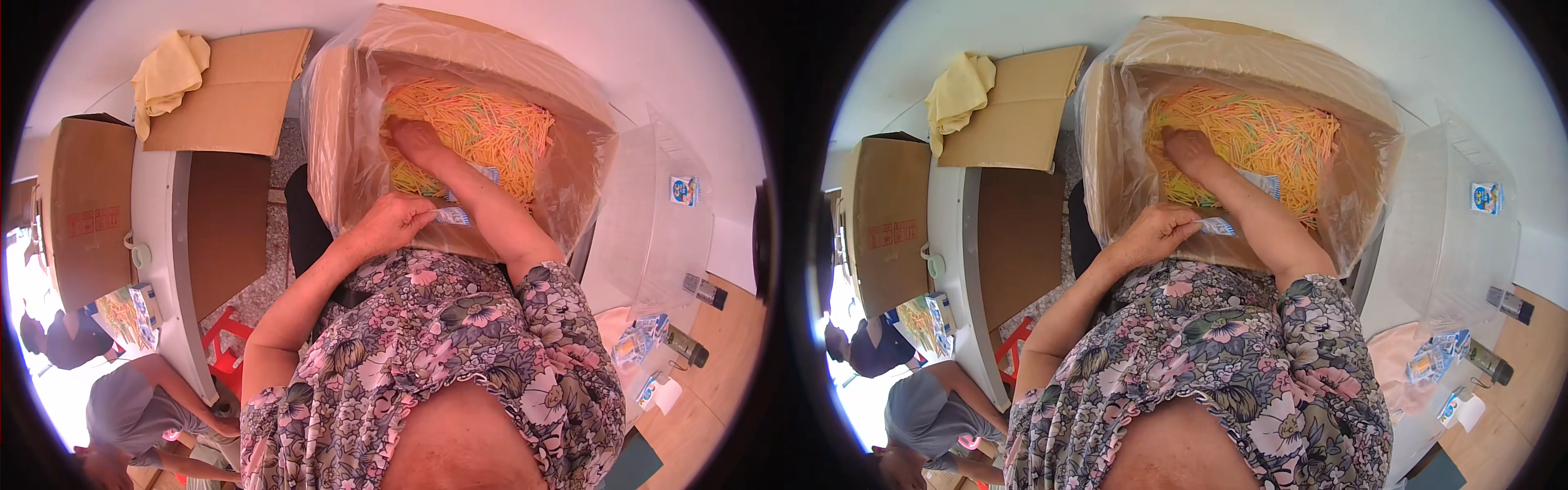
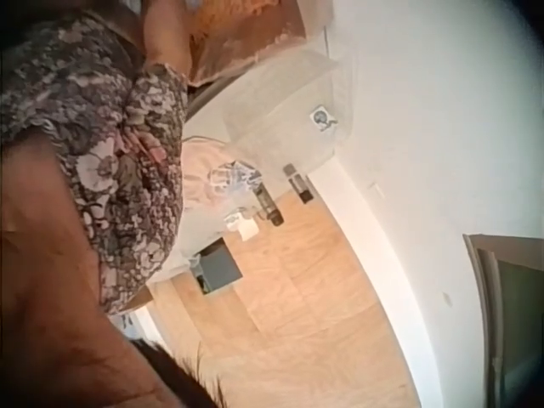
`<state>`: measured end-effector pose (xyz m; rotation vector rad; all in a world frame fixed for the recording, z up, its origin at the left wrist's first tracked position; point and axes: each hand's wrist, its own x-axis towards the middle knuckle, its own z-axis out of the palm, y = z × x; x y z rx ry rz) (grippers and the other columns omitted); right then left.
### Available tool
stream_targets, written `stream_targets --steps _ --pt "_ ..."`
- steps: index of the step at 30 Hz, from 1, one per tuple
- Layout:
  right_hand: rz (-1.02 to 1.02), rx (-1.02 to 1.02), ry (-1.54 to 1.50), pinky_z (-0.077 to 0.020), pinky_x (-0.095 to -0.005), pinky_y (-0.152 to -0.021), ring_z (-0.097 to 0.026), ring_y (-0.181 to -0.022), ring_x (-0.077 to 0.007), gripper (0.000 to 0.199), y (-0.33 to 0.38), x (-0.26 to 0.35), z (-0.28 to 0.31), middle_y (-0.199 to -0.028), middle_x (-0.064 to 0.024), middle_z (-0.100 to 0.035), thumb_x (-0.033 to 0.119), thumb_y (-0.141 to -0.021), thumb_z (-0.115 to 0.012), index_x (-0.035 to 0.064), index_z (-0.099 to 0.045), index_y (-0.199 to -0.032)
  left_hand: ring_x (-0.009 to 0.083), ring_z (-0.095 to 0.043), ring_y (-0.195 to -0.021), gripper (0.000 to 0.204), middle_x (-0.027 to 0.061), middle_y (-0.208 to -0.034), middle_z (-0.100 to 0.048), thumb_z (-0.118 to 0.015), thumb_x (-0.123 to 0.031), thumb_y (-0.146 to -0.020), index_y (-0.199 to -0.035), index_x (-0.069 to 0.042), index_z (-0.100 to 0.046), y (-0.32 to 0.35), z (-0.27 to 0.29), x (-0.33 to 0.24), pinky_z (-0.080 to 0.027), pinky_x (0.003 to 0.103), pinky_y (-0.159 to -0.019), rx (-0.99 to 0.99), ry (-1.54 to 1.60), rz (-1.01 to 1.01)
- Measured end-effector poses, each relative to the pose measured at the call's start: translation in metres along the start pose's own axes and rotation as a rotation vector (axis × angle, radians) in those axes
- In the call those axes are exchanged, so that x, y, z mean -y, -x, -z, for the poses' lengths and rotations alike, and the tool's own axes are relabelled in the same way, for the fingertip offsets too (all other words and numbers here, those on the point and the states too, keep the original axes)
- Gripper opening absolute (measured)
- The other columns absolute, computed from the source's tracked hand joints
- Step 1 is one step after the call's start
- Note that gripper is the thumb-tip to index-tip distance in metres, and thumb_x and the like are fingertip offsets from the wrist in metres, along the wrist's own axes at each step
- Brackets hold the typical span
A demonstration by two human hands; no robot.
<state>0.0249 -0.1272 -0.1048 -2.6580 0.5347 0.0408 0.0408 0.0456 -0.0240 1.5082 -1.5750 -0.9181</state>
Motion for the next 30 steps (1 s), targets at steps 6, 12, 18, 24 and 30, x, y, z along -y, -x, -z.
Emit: stream_targets --steps 6,12,18,24,30 --pt "-0.051 0.125 0.01 -0.048 -0.0438 -0.071 -0.064 -0.085 -0.0365 0.023 0.001 -0.003 0.009 -0.094 -0.0272 -0.062 0.018 -0.084 -0.052 -0.0002 -0.06 -0.095 0.0354 -0.054 -0.069 0.018 0.0181 -0.072 -0.054 -0.057 -0.014 -0.088 -0.08 0.001 -0.054 0.0 0.003 -0.005 -0.043 0.039 -0.061 -0.014 0.039 0.051" --pt "-0.428 0.167 -1.566 -0.0356 -0.0252 -0.046 -0.043 -0.054 -0.0103 0.012 0.016 -0.019 0.022 -0.065 -0.0021 -0.049 0.02 -0.09 -0.056 0.009 -0.052 -0.085 0.0347 -0.051 -0.064 0.018 0.0178 -0.068 -0.05 -0.057 -0.013 -0.087 -0.078 0.002 -0.051 0.003 0.003 -0.002 -0.042 0.038 -0.059 -0.034 0.037 0.044" --pt "-0.377 -0.206 -1.83 -0.0247 -0.0212 -0.039 -0.035 -0.047 -0.0068 0.018 -0.026 -0.029 0.039 -0.063 0.0018 -0.045 0.015 -0.09 -0.055 0.0114 -0.046 -0.075 0.0393 -0.054 -0.068 0.019 0.0197 -0.069 -0.055 -0.057 -0.015 -0.086 -0.077 0.001 -0.054 -0.001 0.004 -0.008 -0.043 0.041 -0.058 -0.039 0.066 0.086" --pt "-0.443 -0.086 -2.02 -0.0235 -0.0217 -0.037 -0.033 -0.044 -0.0081 0.025 -0.03 -0.039 0.042 -0.053 0.0041 -0.035 0.014 -0.089 -0.049 0.0145 -0.038 -0.066 0.0368 -0.056 -0.067 0.015 0.0184 -0.071 -0.057 -0.057 -0.015 -0.086 -0.085 0.0 -0.06 -0.002 0.006 -0.011 -0.044 0.039 -0.059 -0.045 0.099 0.126" --pt "-0.496 0.083 -2.085 -0.0167 -0.0241 -0.035 -0.025 -0.038 -0.0095 0.028 -0.01 -0.013 0.049 -0.05 0.0043 -0.029 0.016 -0.089 -0.049 0.0161 -0.034 -0.065 0.0387 -0.054 -0.066 0.019 0.0188 -0.069 -0.055 -0.057 -0.015 -0.086 -0.077 0.001 -0.054 0.001 0.004 -0.007 -0.043 0.04 -0.058 -0.074 0.094 0.118"
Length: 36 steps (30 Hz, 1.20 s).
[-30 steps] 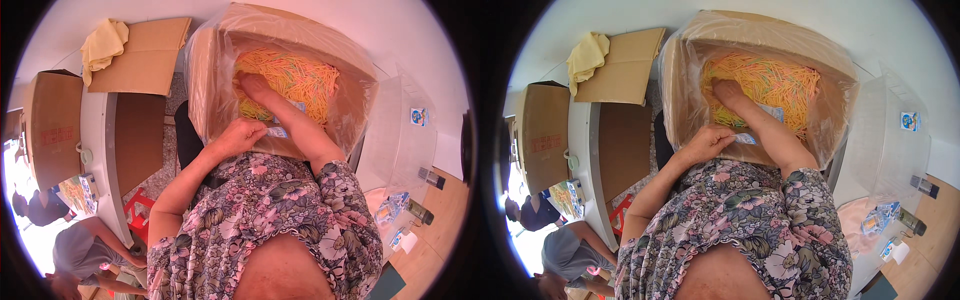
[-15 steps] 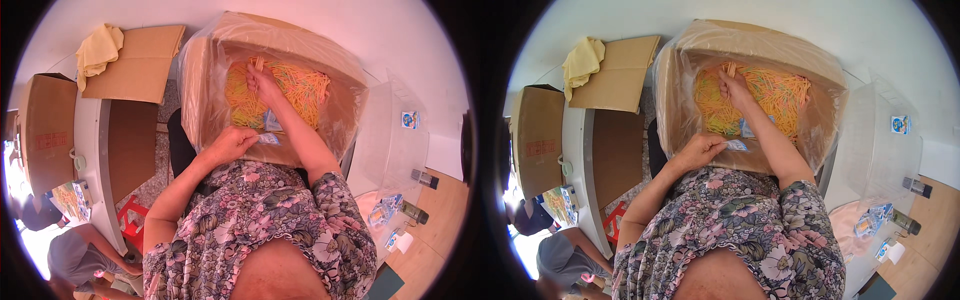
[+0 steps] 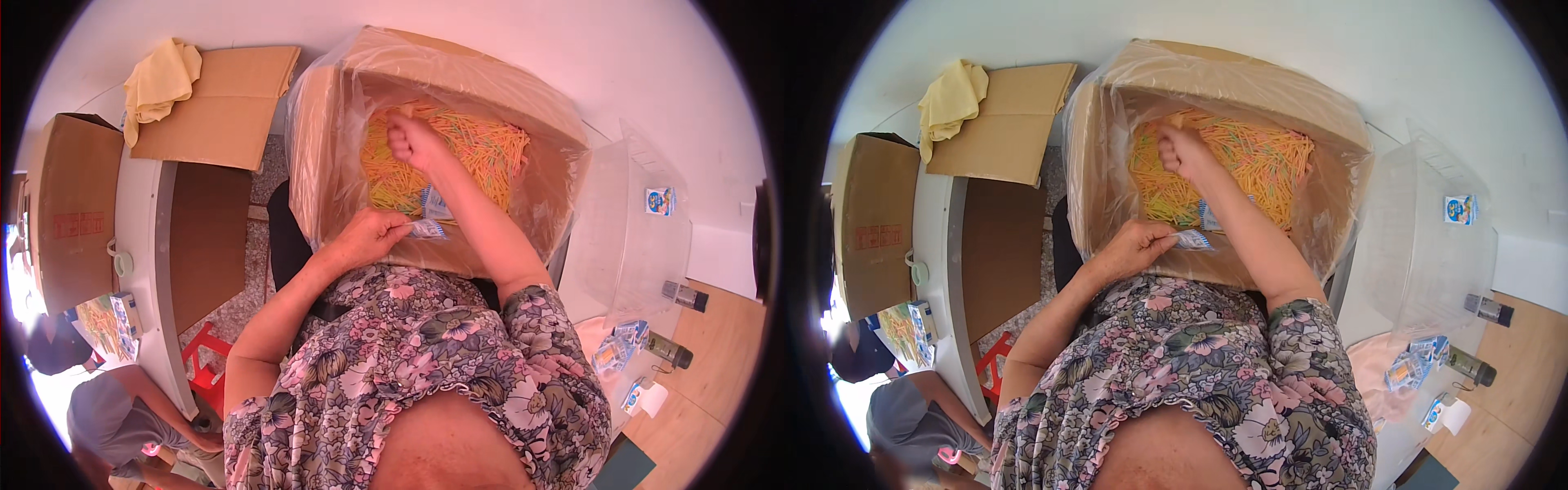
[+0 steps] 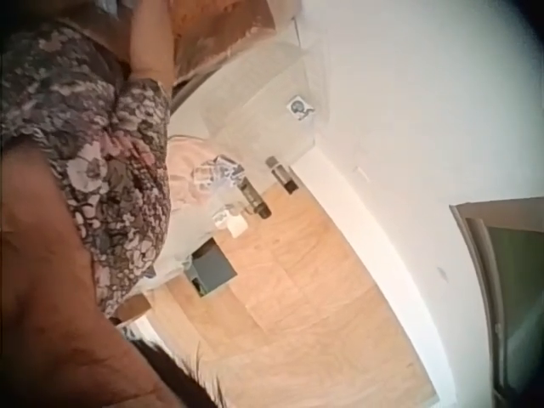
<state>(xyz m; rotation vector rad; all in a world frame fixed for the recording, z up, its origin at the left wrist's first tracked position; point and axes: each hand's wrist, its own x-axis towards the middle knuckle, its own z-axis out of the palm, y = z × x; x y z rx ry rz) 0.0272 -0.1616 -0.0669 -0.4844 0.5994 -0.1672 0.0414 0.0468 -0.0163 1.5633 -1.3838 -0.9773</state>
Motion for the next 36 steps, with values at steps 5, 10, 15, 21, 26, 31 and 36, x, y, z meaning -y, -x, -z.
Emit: stream_targets --steps 5,10,15,21,26,31,36 --pt "0.103 -0.155 0.202 -0.0216 -0.0252 -0.038 -0.029 -0.041 -0.0109 0.028 -0.006 0.034 0.005 -0.049 0.0039 -0.031 0.021 -0.091 -0.051 0.0149 -0.039 -0.066 0.0392 -0.054 -0.067 0.021 0.0194 -0.069 -0.054 -0.057 -0.015 -0.086 -0.074 0.002 -0.052 -0.002 -0.002 -0.002 -0.042 0.041 -0.058 0.028 -0.006 0.042" --pt "0.087 -0.067 0.144 -0.0292 -0.0281 -0.044 -0.035 -0.047 -0.0128 0.029 0.004 -0.004 0.024 -0.051 0.0026 -0.034 0.026 -0.092 -0.051 0.0138 -0.041 -0.067 0.0331 -0.053 -0.062 0.015 0.0156 -0.068 -0.054 -0.058 -0.012 -0.086 -0.08 0.002 -0.056 0.002 -0.007 0.01 -0.044 0.037 -0.059 0.035 -0.014 -0.162" --pt "-0.014 -0.205 -0.023 -0.0371 -0.0285 -0.05 -0.046 -0.054 -0.015 0.028 0.041 -0.052 0.016 -0.057 -0.0028 -0.046 0.027 -0.094 -0.047 0.013 -0.045 -0.07 0.0327 -0.058 -0.069 0.014 0.0126 -0.073 -0.059 -0.059 -0.012 -0.086 -0.082 0.002 -0.059 0.002 0.0 0.007 -0.046 0.037 -0.064 0.174 -0.001 -0.252" --pt "-0.229 0.168 0.73 -0.0465 -0.0307 -0.073 -0.058 -0.085 -0.0179 0.026 0.11 -0.075 0.011 -0.097 -0.0109 -0.061 0.026 -0.089 -0.055 0.0035 -0.058 -0.101 0.0178 -0.055 -0.069 0.018 0.0087 -0.075 -0.06 -0.054 -0.014 -0.091 -0.089 0.002 -0.061 0.016 0.009 0.011 -0.045 0.031 -0.064 0.146 0.282 -0.139" --pt "0.142 -0.161 0.809 -0.0466 -0.0268 -0.065 -0.057 -0.075 -0.0106 0.013 0.125 -0.029 0.023 -0.082 0.0003 -0.058 0.021 -0.091 -0.055 0.0086 -0.06 -0.092 0.0038 -0.05 -0.072 0.022 -0.003 -0.078 -0.06 -0.055 -0.019 -0.092 -0.093 0.002 -0.061 -0.009 0.0 0.0 -0.043 0.023 -0.064 -0.27 0.425 -0.095" --pt "0.321 -0.399 0.643 -0.0412 -0.0224 -0.049 -0.052 -0.059 -0.0063 0.017 0.141 0.027 -0.008 -0.07 0.0022 -0.055 0.025 -0.089 -0.058 0.011 -0.057 -0.08 0.0031 -0.053 -0.078 0.022 -0.0037 -0.085 -0.062 -0.054 -0.02 -0.093 -0.099 -0.001 -0.062 -0.014 0.01 -0.014 -0.044 0.021 -0.069 -0.299 0.731 -0.008" --pt "0.43 -0.074 0.798 -0.0226 -0.0168 -0.033 -0.036 -0.042 0.0 0.02 0.175 0.043 -0.066 -0.061 0.001 -0.05 0.023 -0.09 -0.059 0.0103 -0.053 -0.075 0.0034 -0.055 -0.077 0.021 -0.0028 -0.086 -0.063 -0.056 -0.019 -0.093 -0.099 0.0 -0.063 -0.016 0.016 -0.024 -0.046 0.021 -0.069 -0.327 0.759 -0.004"
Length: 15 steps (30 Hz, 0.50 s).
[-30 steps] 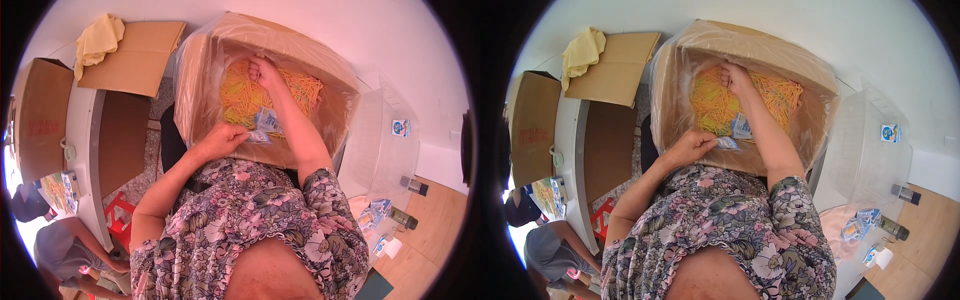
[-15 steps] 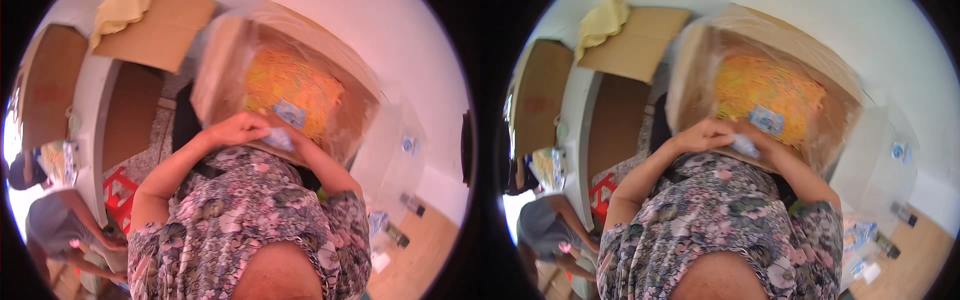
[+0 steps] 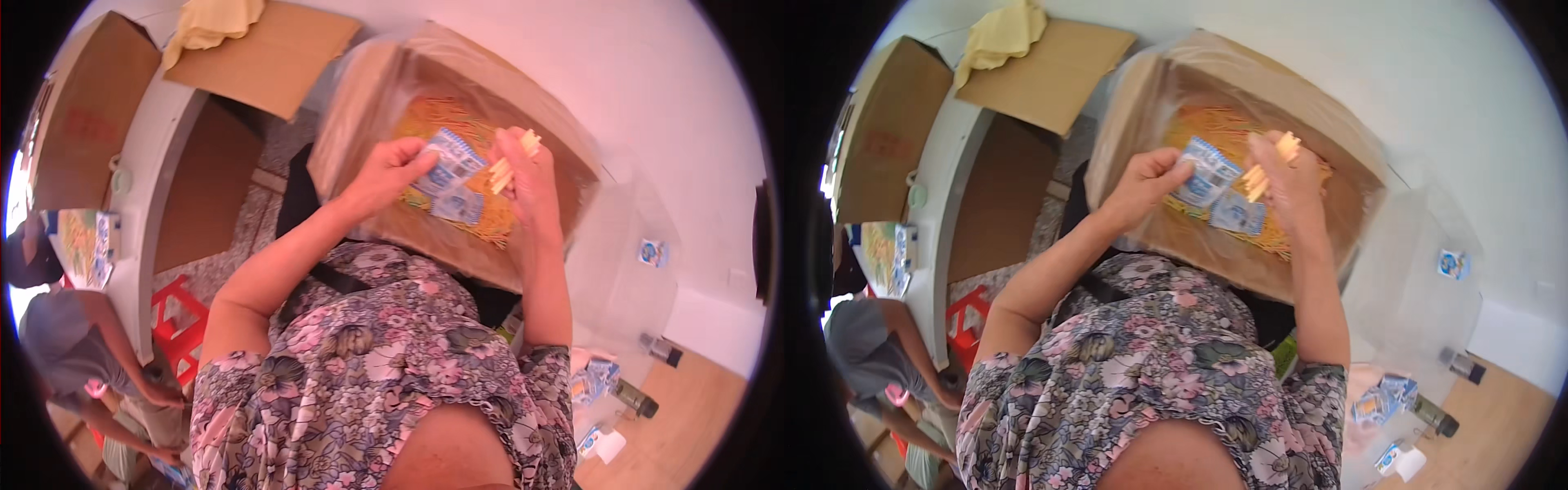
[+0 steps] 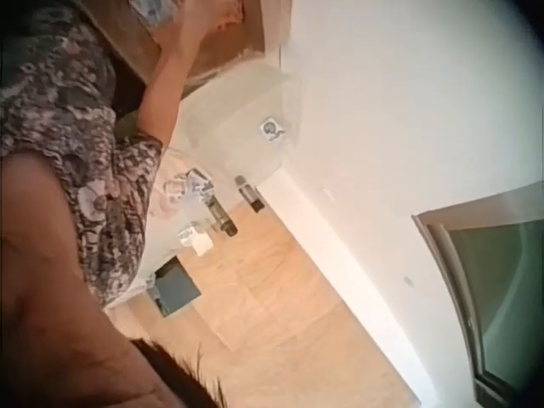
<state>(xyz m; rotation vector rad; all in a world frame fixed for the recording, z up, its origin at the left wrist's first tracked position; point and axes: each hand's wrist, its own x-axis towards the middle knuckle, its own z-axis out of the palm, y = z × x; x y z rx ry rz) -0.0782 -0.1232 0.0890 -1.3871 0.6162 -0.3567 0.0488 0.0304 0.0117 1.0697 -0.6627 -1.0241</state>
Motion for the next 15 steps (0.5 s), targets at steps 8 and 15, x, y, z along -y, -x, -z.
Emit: stream_targets --steps 8,15 --pt "0.036 -0.042 -0.051 -0.0231 -0.0172 -0.033 -0.036 -0.039 -0.0005 0.023 0.023 0.015 0.01 -0.058 0.0003 -0.05 0.022 -0.089 -0.059 0.0105 -0.051 -0.071 0.005 -0.058 -0.074 0.006 -0.0001 -0.081 -0.065 -0.065 -0.005 -0.084 -0.088 -0.001 -0.063 -0.007 -0.016 0.015 -0.047 0.021 -0.07 0.031 0.035 -0.024" --pt "0.233 -0.157 0.343 -0.0312 -0.02 -0.044 -0.041 -0.049 -0.0017 0.026 0.026 0.012 0.007 -0.058 0.0051 -0.05 0.021 -0.088 -0.061 0.0064 -0.055 -0.067 0.0052 -0.058 -0.075 0.005 -0.0001 -0.081 -0.065 -0.065 -0.003 -0.083 -0.087 0.0 -0.065 -0.01 -0.034 0.013 -0.048 0.021 -0.071 0.064 -0.127 0.009"
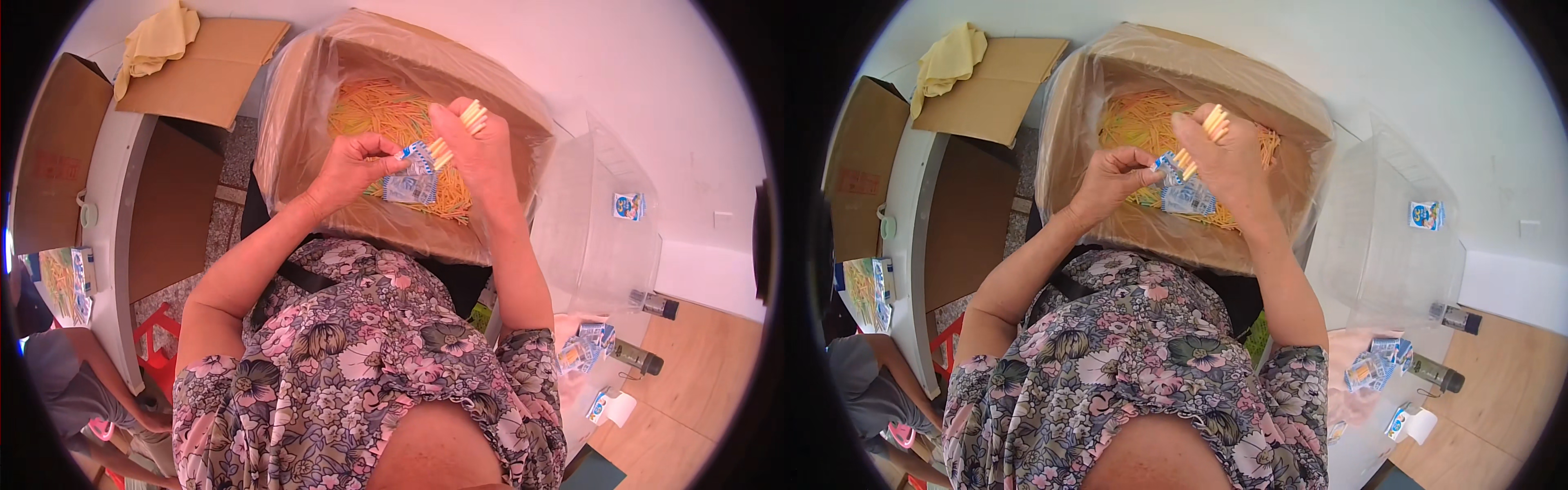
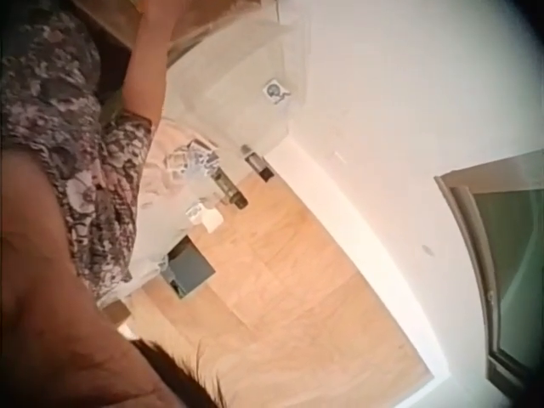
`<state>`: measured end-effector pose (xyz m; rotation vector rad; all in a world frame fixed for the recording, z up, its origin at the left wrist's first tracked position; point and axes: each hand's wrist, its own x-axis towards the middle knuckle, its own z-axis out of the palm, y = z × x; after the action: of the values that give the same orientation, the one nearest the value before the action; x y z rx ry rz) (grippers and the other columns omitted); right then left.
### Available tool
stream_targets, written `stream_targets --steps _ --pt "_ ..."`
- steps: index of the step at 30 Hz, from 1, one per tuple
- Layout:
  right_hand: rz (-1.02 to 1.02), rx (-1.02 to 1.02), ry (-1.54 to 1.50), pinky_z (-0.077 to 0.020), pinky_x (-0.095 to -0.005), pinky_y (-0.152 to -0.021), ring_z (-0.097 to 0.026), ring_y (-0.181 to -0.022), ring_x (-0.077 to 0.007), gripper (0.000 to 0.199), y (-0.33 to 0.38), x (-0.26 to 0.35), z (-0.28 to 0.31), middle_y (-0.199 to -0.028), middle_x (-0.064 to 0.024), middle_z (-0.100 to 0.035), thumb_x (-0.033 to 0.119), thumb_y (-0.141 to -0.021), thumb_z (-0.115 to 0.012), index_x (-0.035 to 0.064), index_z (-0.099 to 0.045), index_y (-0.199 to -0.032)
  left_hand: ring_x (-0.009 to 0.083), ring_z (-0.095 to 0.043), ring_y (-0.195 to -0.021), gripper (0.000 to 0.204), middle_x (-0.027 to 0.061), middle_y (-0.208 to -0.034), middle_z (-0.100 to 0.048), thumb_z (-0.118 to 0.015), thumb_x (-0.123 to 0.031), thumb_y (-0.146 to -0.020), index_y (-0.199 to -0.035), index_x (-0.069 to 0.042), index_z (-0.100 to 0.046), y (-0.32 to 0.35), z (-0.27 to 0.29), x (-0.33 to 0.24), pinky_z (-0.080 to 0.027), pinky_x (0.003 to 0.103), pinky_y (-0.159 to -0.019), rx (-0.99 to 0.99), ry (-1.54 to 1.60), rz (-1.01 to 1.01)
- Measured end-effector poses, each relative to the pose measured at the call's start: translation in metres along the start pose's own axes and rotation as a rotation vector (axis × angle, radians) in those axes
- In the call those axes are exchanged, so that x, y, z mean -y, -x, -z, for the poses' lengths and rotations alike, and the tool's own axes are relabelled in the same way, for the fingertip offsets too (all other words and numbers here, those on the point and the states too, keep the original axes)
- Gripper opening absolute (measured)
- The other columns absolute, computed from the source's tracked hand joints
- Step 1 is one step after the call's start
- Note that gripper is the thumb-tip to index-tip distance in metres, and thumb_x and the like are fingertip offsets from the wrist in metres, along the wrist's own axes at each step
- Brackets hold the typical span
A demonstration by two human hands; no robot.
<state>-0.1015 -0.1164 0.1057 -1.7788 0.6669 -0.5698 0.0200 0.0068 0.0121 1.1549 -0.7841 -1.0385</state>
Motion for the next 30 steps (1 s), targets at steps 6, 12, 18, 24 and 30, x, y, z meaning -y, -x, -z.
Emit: stream_targets --steps 6,12,18,24,30 --pt "0.086 0.049 0.15 -0.0353 -0.0215 -0.053 -0.044 -0.059 -0.0037 0.025 0.011 -0.014 0.0 -0.063 0.0046 -0.051 0.019 -0.089 -0.056 0.005 -0.054 -0.069 0.0044 -0.056 -0.076 0.006 -0.0012 -0.081 -0.064 -0.065 -0.004 -0.083 -0.088 0.0 -0.065 0.003 -0.007 0.006 -0.047 0.02 -0.07 0.01 -0.056 -0.032" --pt "0.296 0.066 0.117 -0.0387 -0.0228 -0.075 -0.048 -0.088 -0.0106 0.014 0.014 -0.022 0.005 -0.095 -0.0042 -0.054 0.014 -0.091 -0.048 0.0032 -0.055 -0.085 0.0045 -0.056 -0.077 0.011 -0.0013 -0.082 -0.064 -0.063 -0.008 -0.086 -0.093 0.0 -0.065 -0.003 -0.015 0.011 -0.047 0.021 -0.071 0.053 0.053 -0.07" --pt "0.145 -0.062 -0.246 -0.0435 -0.0252 -0.082 -0.054 -0.097 -0.0126 0.016 0.036 -0.017 0.002 -0.104 -0.0067 -0.06 0.007 -0.09 -0.05 0.0001 -0.061 -0.099 0.0057 -0.058 -0.079 0.015 -0.0007 -0.085 -0.065 -0.062 -0.012 -0.088 -0.097 0.0 -0.065 -0.008 -0.029 0.01 -0.047 0.022 -0.074 0.062 0.095 -0.022" --pt "0.1 -0.281 0.355 -0.0486 -0.0262 -0.066 -0.062 -0.073 -0.0142 0.012 0.127 -0.032 0.064 -0.081 -0.0077 -0.066 -0.002 -0.08 -0.061 -0.0043 -0.063 -0.092 0.0052 -0.057 -0.078 0.017 -0.002 -0.084 -0.064 -0.06 -0.014 -0.09 -0.098 -0.001 -0.065 -0.01 -0.036 0.023 -0.047 0.022 -0.072 0.339 -0.036 -0.021" --pt "-0.322 -0.465 0.183 -0.045 -0.0244 -0.071 -0.059 -0.078 -0.0147 0.017 0.304 0.027 0.177 -0.084 -0.0107 -0.064 -0.005 -0.075 -0.054 -0.0051 -0.061 -0.091 0.0222 -0.063 -0.084 0.023 0.0094 -0.093 -0.066 -0.072 -0.016 -0.076 -0.093 -0.003 -0.065 -0.052 -0.014 0.041 -0.049 0.035 -0.072 0.455 -1.136 -0.009"
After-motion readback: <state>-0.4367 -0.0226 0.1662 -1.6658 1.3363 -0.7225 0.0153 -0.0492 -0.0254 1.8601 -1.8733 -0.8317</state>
